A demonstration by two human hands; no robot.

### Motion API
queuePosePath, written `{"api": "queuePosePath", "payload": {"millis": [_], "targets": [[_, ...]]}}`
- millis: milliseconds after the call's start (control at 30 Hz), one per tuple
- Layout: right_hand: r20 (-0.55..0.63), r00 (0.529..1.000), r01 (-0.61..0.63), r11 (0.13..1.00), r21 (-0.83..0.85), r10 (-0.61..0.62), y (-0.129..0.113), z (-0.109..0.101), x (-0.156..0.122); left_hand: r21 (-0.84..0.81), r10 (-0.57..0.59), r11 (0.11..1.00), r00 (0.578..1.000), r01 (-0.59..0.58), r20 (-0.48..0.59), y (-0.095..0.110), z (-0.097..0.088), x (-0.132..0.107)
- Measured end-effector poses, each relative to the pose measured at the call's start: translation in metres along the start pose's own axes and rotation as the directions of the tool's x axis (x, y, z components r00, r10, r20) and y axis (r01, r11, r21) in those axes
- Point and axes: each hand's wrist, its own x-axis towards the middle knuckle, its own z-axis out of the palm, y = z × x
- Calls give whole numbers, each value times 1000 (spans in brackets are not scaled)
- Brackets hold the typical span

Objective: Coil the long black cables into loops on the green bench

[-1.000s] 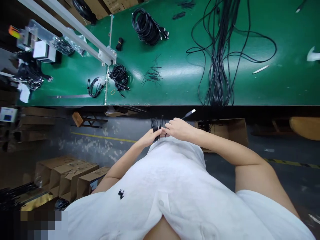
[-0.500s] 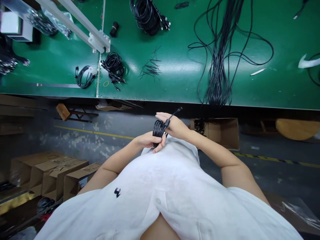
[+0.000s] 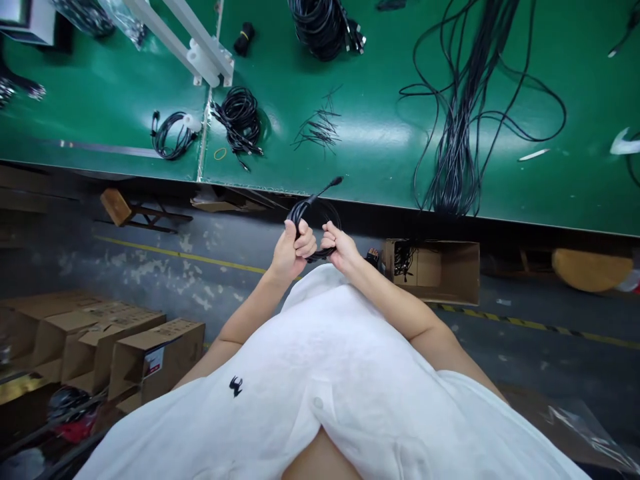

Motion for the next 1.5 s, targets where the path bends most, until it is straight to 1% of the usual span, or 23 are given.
{"api": "queuePosePath", "payload": {"millis": [100,167,233,267,333,400,433,467,533,633,700,800,900,1000,1033,1067,1133,1167,1200,1267,1367,1433,1500], "targets": [[29,1000,-9,999,-37,10,-6,7,4,-108,43,993,995,-53,-92,2,-9,1],[37,999,37,982,-188,-30,-11,9,7,-130,-7,991,993,-8,-114,5,-17,1],[61,986,166,883,-439,-155,-18,12,10,-146,-105,985,991,92,-84,9,-26,1],[107,969,242,770,-590,-223,-22,14,12,-151,-163,977,985,154,-52,11,-31,1],[278,919,378,424,-823,-280,-31,22,16,-151,-270,951,963,269,17,16,-40,2],[463,859,490,85,-868,-219,-40,31,18,-140,-347,925,936,353,64,20,-47,4],[531,828,537,-20,-843,-180,-44,35,19,-134,-369,917,926,377,77,22,-50,5],[577,802,572,-77,-817,-156,-47,38,20,-133,-377,913,922,385,83,25,-51,5],[599,785,593,-84,-801,-161,-51,41,22,-138,-351,922,932,361,88,30,-54,6],[543,809,565,39,-824,-226,-52,42,28,-102,-225,966,965,240,133,37,-58,5],[525,819,556,95,-826,-231,-52,43,34,4,-167,985,967,170,192,42,-64,6],[522,835,543,100,-834,-175,-55,44,43,206,-185,968,958,140,218,41,-73,12],[509,859,512,121,-850,-59,-68,40,55,280,-169,951,978,129,122,32,-73,20],[528,835,519,98,-849,157,-99,25,80,317,-107,941,993,117,-50,27,-64,31],[495,845,495,57,-867,202,-114,18,94,353,-83,928,988,123,-127,27,-61,35],[430,881,441,-11,-898,199,-131,12,111,394,-53,909,976,134,-210,28,-60,39],[267,963,269,-206,-941,38,-164,2,154,457,25,875,929,158,-369,31,-61,48],[223,971,187,-308,-933,-85,-179,-1,179,472,61,865,898,171,-437,32,-62,51],[219,957,127,-401,-907,-192,-192,-2,204,474,87,861,866,183,-492,33,-64,54],[271,914,67,-548,-834,-301,-207,-1,251,447,110,872,809,200,-577,32,-67,58],[280,917,15,-676,-737,-285,-209,5,296,367,94,909,759,199,-644,30,-66,59],[260,936,4,-727,-686,-239,-207,6,306,321,78,931,764,174,-640,28,-65,58],[264,940,13,-753,-658,-215,-208,3,304,282,71,950,786,135,-615,26,-64,58]]}}
